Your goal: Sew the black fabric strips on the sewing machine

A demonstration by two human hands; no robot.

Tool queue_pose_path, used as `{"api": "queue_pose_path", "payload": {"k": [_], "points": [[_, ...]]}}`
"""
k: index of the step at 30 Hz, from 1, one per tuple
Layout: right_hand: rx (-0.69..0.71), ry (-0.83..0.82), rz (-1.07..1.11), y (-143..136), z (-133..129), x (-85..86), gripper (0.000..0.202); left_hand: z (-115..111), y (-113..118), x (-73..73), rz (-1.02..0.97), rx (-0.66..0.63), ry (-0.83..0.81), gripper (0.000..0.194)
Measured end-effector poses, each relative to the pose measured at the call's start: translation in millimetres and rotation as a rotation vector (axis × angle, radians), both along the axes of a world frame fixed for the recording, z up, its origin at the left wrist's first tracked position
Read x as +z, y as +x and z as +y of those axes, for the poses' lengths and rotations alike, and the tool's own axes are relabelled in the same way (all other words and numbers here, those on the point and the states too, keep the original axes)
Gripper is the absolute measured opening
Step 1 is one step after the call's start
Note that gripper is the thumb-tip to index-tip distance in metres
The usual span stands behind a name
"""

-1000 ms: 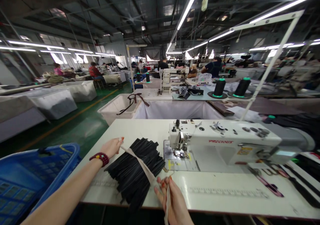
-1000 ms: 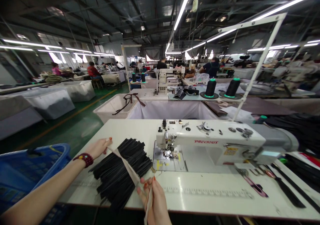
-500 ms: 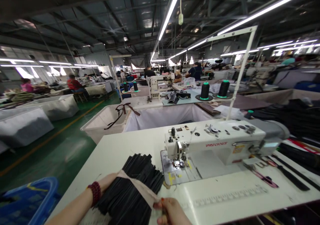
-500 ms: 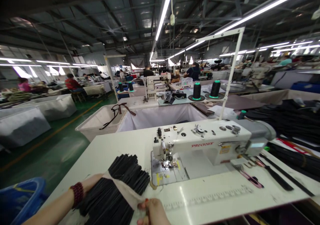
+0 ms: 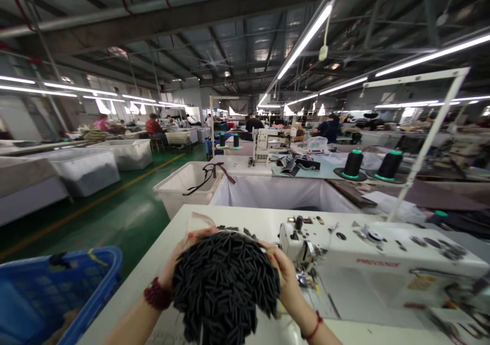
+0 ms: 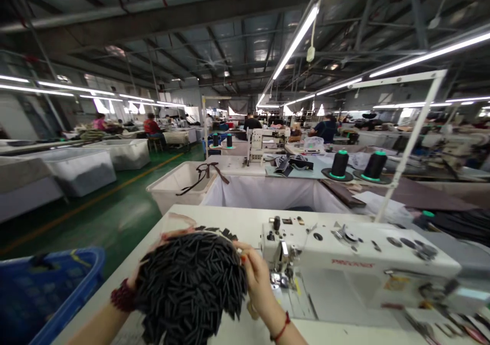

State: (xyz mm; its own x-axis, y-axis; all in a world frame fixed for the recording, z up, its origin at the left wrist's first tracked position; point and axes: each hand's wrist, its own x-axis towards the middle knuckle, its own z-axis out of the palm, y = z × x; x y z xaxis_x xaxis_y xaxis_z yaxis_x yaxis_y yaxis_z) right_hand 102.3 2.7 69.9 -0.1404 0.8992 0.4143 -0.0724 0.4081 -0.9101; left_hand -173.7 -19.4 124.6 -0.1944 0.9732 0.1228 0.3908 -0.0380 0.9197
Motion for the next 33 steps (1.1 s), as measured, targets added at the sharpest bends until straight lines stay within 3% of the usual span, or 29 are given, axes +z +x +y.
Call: {"api": "queue_pose_path", "payload": {"k": [3, 7, 9, 11, 13, 16, 18, 21, 25, 29, 33], "points": [[0.160, 0.166, -0.389, 23.6, -6.4, -6.2, 0.024, -19.9, 9.8, -17.1, -0.198, -0.080, 0.067, 0.049], [0.211, 0.191, -0.904, 40.3, -19.2, -22.3, 0.024, -47.2, 20.8, -38.5, -0.174, -0.115, 0.050, 0.047], [0.189, 0.167, -1.003, 42.8, -18.7, -17.1, 0.020, -49.9, 18.7, -32.5, -0.078, -0.162, 0.028, 0.043], [0.175, 0.127, -1.044, 45.0, -13.8, -4.2, 0.023, -46.2, 10.5, -14.6, 0.077, -0.249, 0.024, 0.033], [0.160, 0.088, -1.060, 48.5, -7.9, 11.8, 0.030, -41.2, -2.8, 9.5, 0.281, -0.313, 0.024, 0.016], [0.126, 0.035, -1.040, 53.2, -2.0, 33.8, 0.032, -39.6, -26.1, 41.0, 0.417, -0.227, -0.015, 0.028], [0.122, 0.006, -0.996, 51.7, -0.4, 43.9, 0.033, -43.0, -36.3, 51.2, 0.398, -0.230, -0.096, 0.032], [0.170, -0.053, -0.888, 37.0, 1.4, 47.9, 0.037, -48.9, -30.7, 48.5, 0.159, -0.301, -0.237, 0.035], [0.216, -0.151, -0.723, 1.6, 1.6, 34.3, 0.041, -44.4, 12.5, 27.8, -0.254, -0.257, -0.239, 0.049], [0.219, -0.124, -0.608, -24.6, -9.3, 24.5, 0.042, -29.8, 50.8, 13.7, -0.201, -0.231, -0.171, 0.040], [0.287, -0.001, -0.571, -30.6, -20.9, 37.9, 0.035, -28.3, 59.8, 16.3, -0.077, -0.299, -0.139, 0.032]]}}
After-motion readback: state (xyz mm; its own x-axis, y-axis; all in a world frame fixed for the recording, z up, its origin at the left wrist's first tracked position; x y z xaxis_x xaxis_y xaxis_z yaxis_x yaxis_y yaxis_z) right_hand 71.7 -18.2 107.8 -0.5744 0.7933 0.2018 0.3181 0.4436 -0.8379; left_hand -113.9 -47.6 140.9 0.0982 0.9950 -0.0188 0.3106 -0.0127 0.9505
